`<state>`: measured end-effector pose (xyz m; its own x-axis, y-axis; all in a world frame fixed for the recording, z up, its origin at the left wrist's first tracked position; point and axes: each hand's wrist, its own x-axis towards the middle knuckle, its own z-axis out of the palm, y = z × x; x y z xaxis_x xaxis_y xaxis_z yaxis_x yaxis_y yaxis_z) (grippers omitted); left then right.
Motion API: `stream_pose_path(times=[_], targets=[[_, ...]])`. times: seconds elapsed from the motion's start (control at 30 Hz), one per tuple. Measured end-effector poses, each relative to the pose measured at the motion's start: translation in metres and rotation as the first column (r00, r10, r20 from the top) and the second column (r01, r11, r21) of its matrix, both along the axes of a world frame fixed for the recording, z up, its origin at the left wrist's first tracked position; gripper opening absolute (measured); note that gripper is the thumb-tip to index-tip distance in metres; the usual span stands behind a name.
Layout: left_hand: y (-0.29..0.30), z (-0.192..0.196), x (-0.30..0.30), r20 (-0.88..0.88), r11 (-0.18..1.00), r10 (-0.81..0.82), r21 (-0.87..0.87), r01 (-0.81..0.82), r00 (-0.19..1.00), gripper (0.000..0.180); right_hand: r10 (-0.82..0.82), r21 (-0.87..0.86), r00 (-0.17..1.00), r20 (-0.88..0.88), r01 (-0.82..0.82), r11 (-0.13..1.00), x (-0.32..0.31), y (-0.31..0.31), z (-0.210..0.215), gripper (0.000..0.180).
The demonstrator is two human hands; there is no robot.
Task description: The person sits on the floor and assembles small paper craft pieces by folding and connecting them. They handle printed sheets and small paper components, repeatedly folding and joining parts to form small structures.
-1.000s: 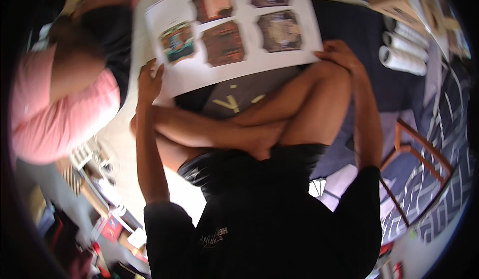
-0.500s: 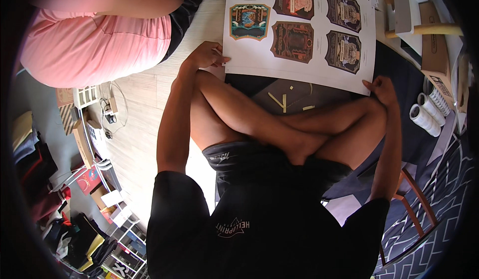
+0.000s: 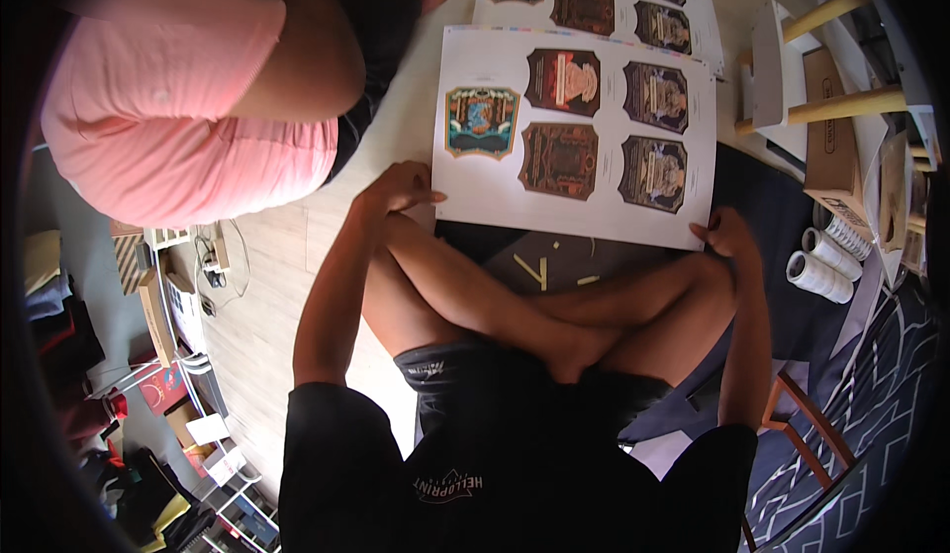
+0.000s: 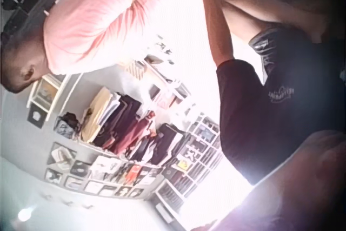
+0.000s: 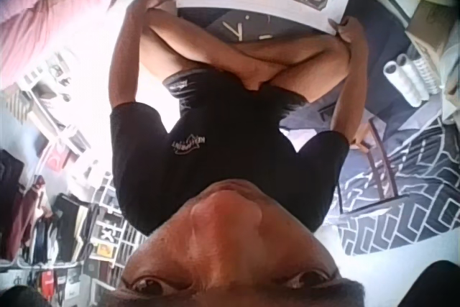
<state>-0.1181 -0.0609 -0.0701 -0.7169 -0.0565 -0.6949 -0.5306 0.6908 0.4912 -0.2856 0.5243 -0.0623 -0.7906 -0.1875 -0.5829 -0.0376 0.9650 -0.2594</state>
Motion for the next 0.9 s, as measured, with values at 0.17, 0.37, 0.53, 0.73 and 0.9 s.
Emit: stream_pose_path(times=[0.17,0.37,0.53,0.73,0.9], targets=[[-0.01,-0.018,0.009,-0.066,0.998,0.033,0.062,-0.028,0.997,0.04,0.037,0.071,0.959,-0.28,-0.018,0.997,0.026,-0.016,0.004,0.047],[0.016,0.016,-0.001,-0.149,0.991,0.117,-0.048,-0.126,0.982,0.037,0.079,-0.059,0.929,-0.361,-0.108,0.992,0.072,-0.075,0.039,0.058],[0.017,0.054,0.008,-0.04,0.773,0.463,0.506,-0.382,0.885,0.028,0.37,-0.202,0.76,-0.534,-0.539,0.818,0.105,-0.152,0.028,0.073],[0.021,0.068,0.004,0.001,0.685,0.5,0.612,-0.395,0.866,0.032,0.442,-0.153,0.709,-0.549,-0.605,0.781,0.104,-0.185,0.011,0.082],[0.016,0.063,-0.002,0.026,0.623,0.461,0.703,-0.344,0.887,0.044,0.428,-0.115,0.608,-0.669,-0.653,0.748,0.11,-0.181,-0.003,0.059]])
